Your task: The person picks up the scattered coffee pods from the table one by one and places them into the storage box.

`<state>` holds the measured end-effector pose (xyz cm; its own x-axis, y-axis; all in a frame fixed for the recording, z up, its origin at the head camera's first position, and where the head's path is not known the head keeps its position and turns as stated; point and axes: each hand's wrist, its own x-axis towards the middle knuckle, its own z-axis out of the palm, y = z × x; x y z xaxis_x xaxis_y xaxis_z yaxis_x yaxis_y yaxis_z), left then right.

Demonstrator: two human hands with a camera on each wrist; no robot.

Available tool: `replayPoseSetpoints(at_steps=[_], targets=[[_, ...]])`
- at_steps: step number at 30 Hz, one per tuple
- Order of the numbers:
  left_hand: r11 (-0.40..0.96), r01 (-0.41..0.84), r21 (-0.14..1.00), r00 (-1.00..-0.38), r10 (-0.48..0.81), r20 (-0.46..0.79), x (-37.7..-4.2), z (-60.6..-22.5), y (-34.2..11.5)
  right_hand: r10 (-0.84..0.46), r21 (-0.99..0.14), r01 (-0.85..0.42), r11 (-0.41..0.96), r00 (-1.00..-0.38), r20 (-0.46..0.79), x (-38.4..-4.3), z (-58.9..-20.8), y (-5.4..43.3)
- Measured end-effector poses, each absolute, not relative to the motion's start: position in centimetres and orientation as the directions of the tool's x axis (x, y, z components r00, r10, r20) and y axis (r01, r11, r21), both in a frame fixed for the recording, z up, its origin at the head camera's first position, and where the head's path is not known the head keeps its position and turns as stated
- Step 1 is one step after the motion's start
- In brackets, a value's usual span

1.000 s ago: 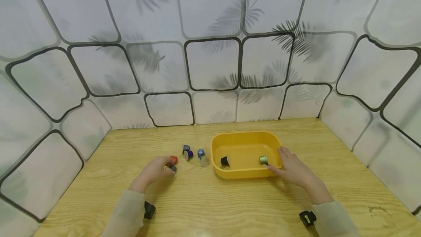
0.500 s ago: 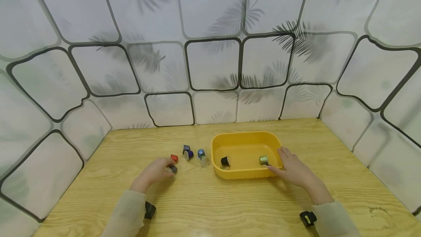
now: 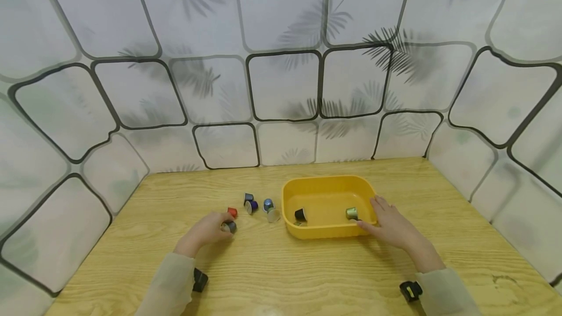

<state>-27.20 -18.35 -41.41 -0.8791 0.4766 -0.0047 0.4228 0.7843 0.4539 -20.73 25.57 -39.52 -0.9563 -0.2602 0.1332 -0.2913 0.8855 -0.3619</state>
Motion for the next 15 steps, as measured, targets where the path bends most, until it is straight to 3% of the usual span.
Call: replayPoseSetpoints(at_steps=[9,15], targets=[[0.801,0.385,0.459,-0.898,0.44,-0.016,-27.09,-41.34,-18.22,-0.261,-0.362,-0.29,0.886,-0.957,0.128,-20.86,-39.7,25.67],[0.773,0.45,0.448,-0.869,0.494,0.02,-27.23,-41.25,-18.36,-0.264,-0.356,-0.296,0.886,-0.955,0.136,-20.65,-39.42,25.47]])
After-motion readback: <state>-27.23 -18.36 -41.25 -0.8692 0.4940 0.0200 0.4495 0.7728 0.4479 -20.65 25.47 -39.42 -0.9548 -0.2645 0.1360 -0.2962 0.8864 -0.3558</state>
